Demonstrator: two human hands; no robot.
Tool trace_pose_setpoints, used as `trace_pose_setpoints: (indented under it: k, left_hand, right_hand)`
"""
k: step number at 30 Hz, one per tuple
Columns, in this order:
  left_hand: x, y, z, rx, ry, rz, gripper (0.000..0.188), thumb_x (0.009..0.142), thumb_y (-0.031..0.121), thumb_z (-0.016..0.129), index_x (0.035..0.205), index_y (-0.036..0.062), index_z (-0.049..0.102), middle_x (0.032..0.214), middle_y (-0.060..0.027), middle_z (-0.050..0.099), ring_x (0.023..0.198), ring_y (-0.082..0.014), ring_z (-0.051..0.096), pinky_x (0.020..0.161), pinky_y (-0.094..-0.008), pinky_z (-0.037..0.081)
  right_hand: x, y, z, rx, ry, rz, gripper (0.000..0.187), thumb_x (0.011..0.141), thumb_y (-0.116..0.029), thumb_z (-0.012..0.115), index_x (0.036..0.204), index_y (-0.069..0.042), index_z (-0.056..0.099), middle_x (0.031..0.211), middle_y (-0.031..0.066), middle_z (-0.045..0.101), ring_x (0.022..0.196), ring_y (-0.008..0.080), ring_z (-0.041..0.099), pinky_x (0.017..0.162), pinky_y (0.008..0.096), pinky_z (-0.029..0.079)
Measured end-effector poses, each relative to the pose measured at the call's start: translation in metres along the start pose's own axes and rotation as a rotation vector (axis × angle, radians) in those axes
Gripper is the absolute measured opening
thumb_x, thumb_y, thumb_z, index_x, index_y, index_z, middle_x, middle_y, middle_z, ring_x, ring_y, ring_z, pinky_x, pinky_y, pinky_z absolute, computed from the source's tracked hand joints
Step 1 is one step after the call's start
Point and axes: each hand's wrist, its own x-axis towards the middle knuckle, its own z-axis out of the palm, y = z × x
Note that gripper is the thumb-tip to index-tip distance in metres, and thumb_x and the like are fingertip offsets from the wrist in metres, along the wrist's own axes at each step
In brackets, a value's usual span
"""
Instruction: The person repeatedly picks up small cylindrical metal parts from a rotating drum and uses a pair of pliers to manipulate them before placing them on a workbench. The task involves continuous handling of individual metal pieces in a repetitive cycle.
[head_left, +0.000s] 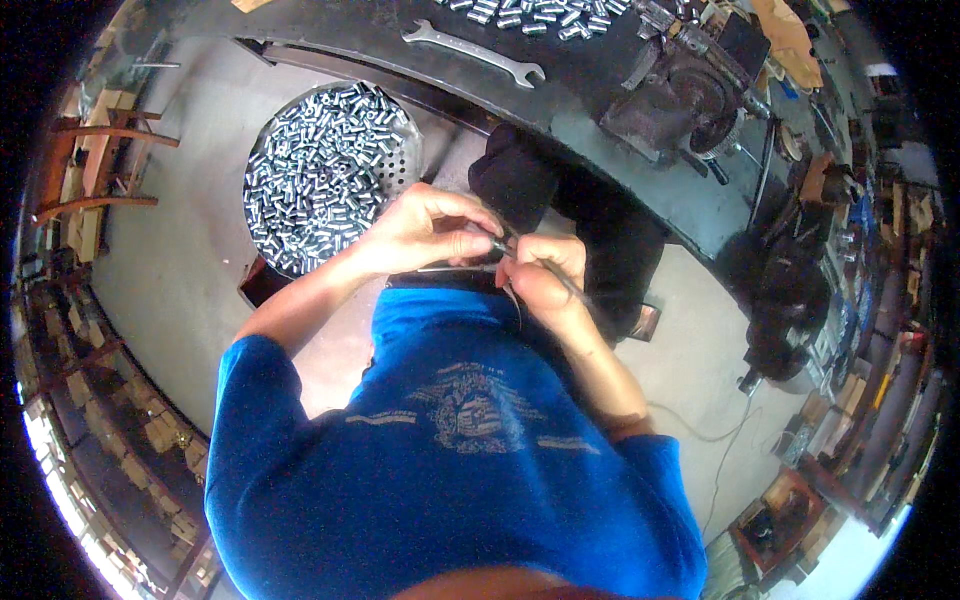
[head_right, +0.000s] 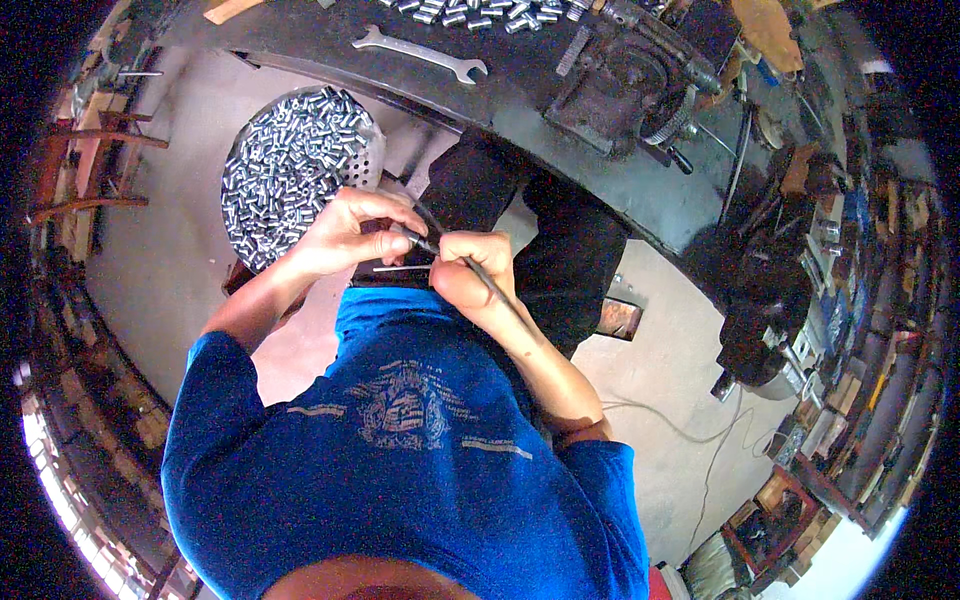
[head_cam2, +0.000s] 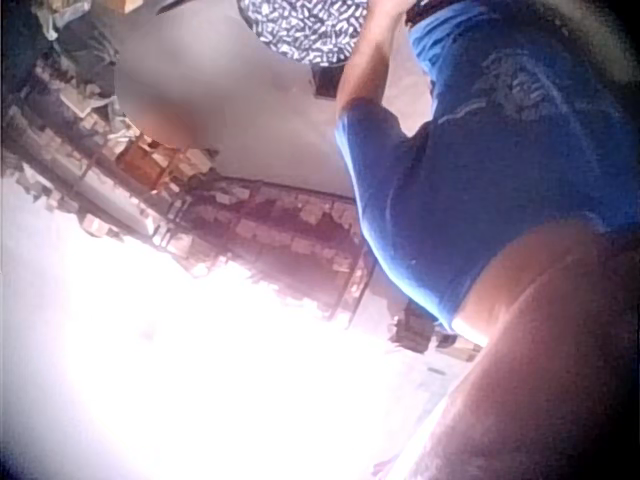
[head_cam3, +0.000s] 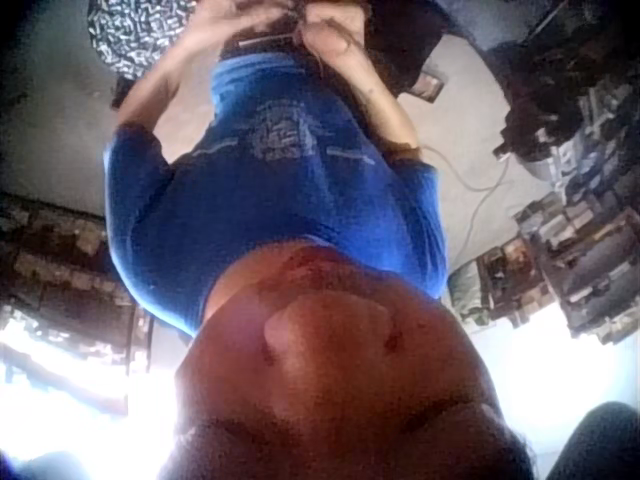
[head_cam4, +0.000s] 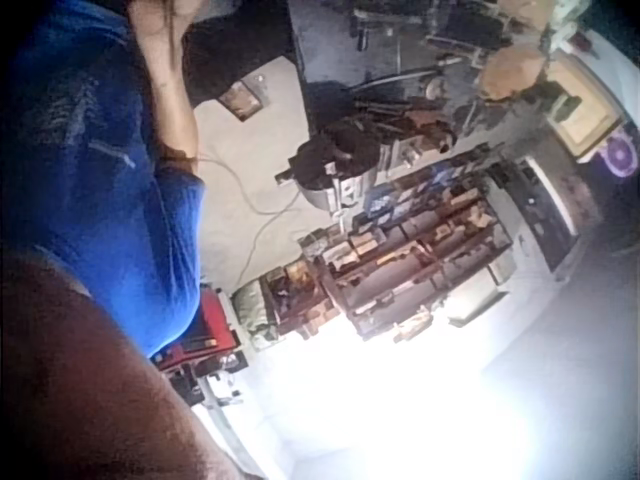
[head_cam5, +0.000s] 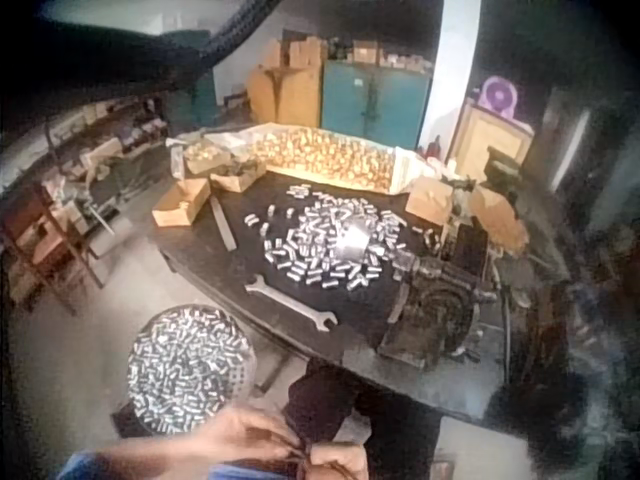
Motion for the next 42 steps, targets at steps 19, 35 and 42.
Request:
trace_pose_setpoints:
  k: [19,35,42]
  left_hand:
    - [-0.001,-0.029,-0.015,0.615,0.325,0.123,0.014,0.071,0.006,0.066,0.084,0.0040,0.063,0.076,-0.0040,0.062,0.062,-0.0149,0.060,0.056,-0.0285,0.048]
    - [0.003,-0.034,-0.004,1.013,0.170,0.412,0.029,0.055,0.004,0.066,0.083,0.0039,0.060,0.066,-0.0085,0.051,0.060,-0.0275,0.055,0.052,-0.0382,0.043]
    - [0.008,-0.038,-0.041,1.027,0.477,0.379,0.020,0.065,0.006,0.069,0.084,0.0027,0.063,0.065,-0.0082,0.053,0.050,-0.0211,0.053,0.044,-0.0308,0.041]
  right_hand:
    - [-0.015,-0.028,-0.005,-0.078,0.060,-0.076,0.026,0.061,-0.002,0.054,0.050,-0.005,0.030,0.046,0.0038,0.039,0.044,0.0132,0.050,0.041,0.0259,0.035]
    - [0.007,-0.021,0.005,-0.149,-0.158,0.088,0.021,0.063,-0.001,0.054,0.053,-0.004,0.036,0.048,0.0011,0.027,0.045,0.0066,0.030,0.041,0.0279,0.023]
    - [-0.005,-0.019,-0.004,-0.007,0.007,0.068,0.029,0.067,-0.015,0.058,0.050,-0.003,0.037,0.048,0.0040,0.046,0.048,0.0117,0.052,0.044,0.0257,0.037]
